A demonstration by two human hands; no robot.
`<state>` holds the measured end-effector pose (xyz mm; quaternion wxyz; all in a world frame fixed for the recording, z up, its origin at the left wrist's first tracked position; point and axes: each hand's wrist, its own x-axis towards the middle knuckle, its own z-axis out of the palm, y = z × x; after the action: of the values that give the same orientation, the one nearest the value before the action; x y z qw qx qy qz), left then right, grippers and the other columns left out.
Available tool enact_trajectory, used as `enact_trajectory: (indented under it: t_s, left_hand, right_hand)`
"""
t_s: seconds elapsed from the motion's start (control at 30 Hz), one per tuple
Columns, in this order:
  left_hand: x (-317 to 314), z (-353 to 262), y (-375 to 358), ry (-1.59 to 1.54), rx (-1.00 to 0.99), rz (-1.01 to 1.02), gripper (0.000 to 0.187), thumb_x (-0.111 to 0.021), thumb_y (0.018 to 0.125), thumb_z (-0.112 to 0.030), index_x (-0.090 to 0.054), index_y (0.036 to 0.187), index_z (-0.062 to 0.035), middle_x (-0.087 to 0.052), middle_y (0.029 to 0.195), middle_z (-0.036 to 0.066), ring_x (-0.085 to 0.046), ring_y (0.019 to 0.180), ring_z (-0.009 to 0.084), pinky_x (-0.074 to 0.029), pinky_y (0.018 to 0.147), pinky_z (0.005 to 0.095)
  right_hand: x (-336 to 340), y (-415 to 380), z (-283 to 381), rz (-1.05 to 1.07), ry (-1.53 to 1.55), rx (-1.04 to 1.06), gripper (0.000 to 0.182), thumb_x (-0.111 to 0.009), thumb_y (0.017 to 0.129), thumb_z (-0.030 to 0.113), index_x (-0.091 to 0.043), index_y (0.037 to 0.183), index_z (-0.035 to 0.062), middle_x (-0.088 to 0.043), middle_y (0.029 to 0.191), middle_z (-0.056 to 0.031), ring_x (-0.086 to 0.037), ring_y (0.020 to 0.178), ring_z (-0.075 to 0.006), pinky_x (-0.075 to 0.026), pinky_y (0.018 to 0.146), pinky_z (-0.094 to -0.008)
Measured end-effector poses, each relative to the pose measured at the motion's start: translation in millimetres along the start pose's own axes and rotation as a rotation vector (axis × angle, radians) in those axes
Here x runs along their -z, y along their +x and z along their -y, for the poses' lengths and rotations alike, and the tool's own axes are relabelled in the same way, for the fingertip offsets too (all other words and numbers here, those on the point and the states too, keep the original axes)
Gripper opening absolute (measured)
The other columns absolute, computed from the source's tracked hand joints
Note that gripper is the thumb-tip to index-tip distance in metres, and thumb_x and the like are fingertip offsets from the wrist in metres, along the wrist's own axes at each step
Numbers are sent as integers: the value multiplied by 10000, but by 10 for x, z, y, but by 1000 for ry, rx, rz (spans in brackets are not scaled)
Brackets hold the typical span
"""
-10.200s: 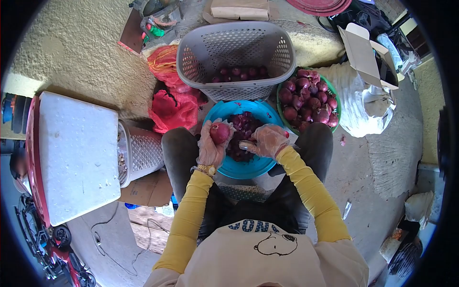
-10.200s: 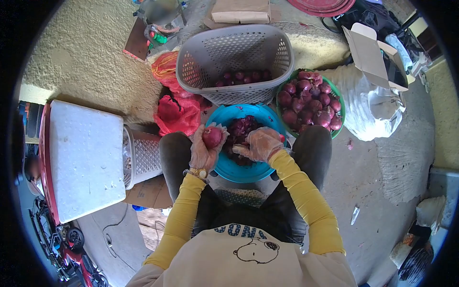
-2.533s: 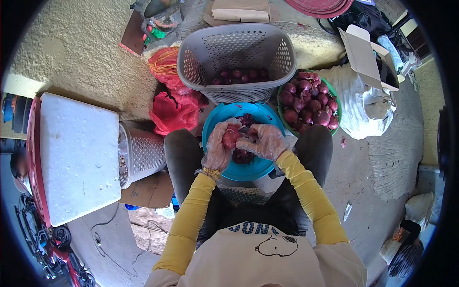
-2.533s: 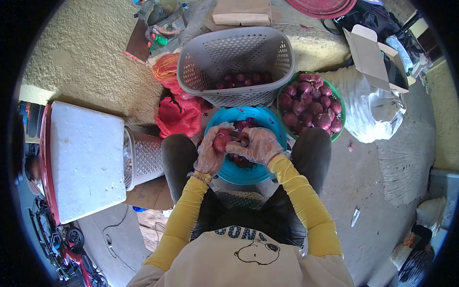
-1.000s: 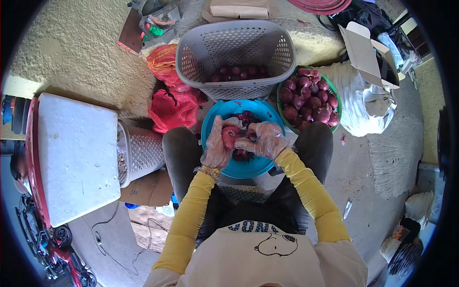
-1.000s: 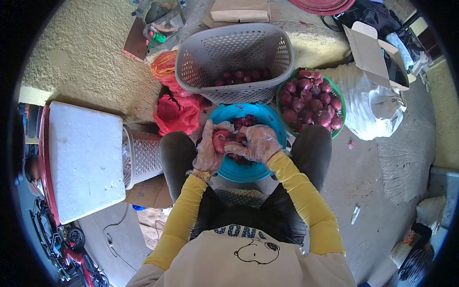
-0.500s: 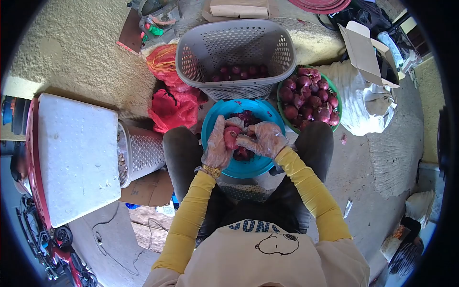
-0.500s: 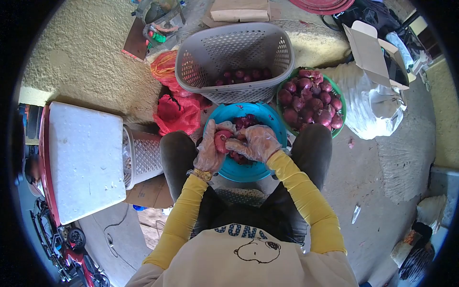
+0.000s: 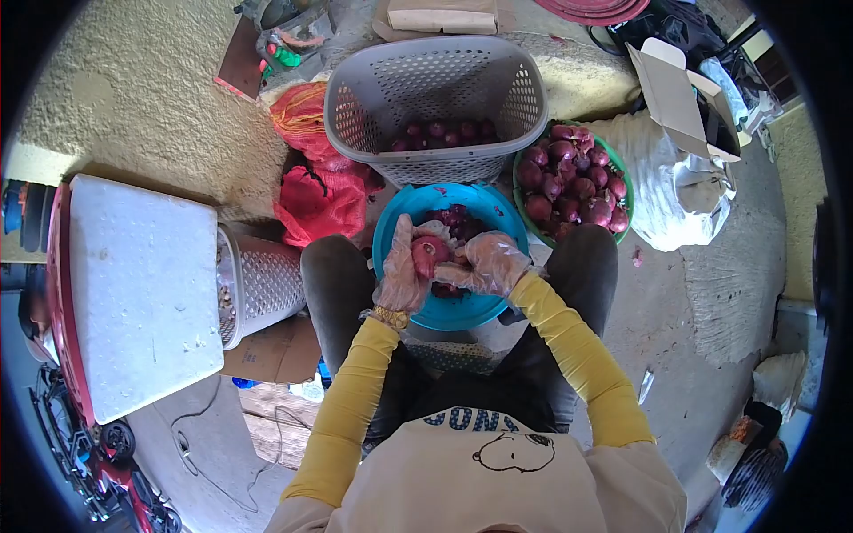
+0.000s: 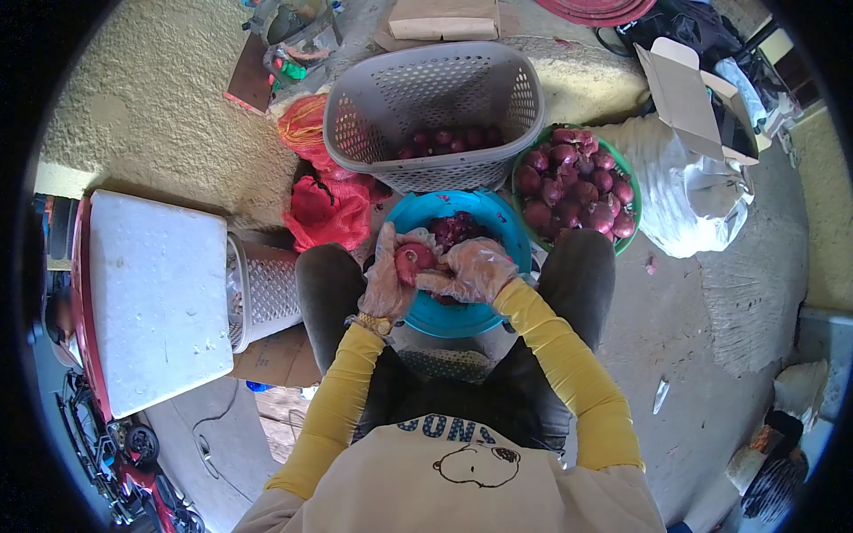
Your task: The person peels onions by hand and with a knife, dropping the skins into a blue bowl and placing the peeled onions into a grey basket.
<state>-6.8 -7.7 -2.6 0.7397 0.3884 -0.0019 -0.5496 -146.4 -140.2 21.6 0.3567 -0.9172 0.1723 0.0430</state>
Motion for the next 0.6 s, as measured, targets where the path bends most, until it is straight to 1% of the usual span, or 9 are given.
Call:
enact_trajectory:
  t_s: [0.03,0.07,0.1,0.17,0.23,0.3,0.37,0.4,0.6]
  left_hand:
    - [34,3,17,-8,-9,-21,527,-494,1053,-519,-630,1066,-10,-684,1026,138,-687,954,244,-606,862,399]
    - [71,8,29,-16,-18,-42,540,-497,1048,-527,-615,1082,-2,-678,1043,148,-679,983,251,-600,903,419]
    - [77,-7,22,-16,-18,-43,540,-497,1048,-527,-615,1082,-2,-678,1043,148,-679,983,251,-600,903,419]
    - [85,-41,16,-90,13,-72,552,-493,1048,-528,-587,1117,12,-669,1085,172,-678,1014,287,-604,898,475]
    - [128,-24,35,-104,-6,-76,561,-492,1047,-530,-572,1133,19,-661,1107,185,-676,1022,309,-606,893,497]
    - [127,-37,29,-117,-26,-81,571,-491,1045,-532,-557,1148,25,-654,1129,198,-675,1031,332,-607,888,519]
    - [77,-70,3,-185,1,-122,574,-484,1046,-536,-551,1153,24,-640,1157,214,-669,1049,366,-606,891,544]
    - [99,-69,11,-186,0,-122,574,-484,1046,-536,-551,1153,24,-640,1157,214,-669,1049,366,-606,891,544]
    - [114,-106,49,-164,3,-165,534,-471,1057,-523,-563,1182,-12,-639,1166,205,-667,1075,389,-604,907,520]
  right_hand:
    - [-43,8,-41,-1,0,1,571,-631,890,674,-783,850,125,-677,679,-154,-663,686,-368,-511,666,-451]
    - [-111,12,-112,-13,-96,49,583,-627,886,683,-785,850,123,-682,687,-153,-671,696,-368,-519,672,-453]
    - [-124,7,-116,-25,-192,95,596,-624,883,693,-787,850,121,-687,695,-152,-679,706,-367,-528,679,-455]
    - [-142,-28,-126,-46,-166,148,610,-628,870,705,-791,861,117,-694,708,-152,-682,713,-368,-533,687,-455]
    - [-55,-59,-40,-67,-139,200,625,-632,858,717,-795,871,113,-702,721,-151,-685,719,-369,-538,696,-455]
    - [35,-85,35,88,-198,172,653,-643,836,730,-798,926,102,-716,767,-155,-696,758,-372,-548,727,-463]
    - [-42,-87,-44,108,-241,204,657,-616,838,742,-780,908,110,-717,792,-155,-699,774,-376,-552,719,-472]
    - [-79,-85,-83,127,-283,234,662,-589,839,755,-762,889,118,-718,816,-156,-703,790,-380,-556,710,-480]
    - [-174,-88,-187,104,-282,297,639,-608,835,734,-749,871,112,-715,806,-151,-706,791,-375,-557,716,-485]
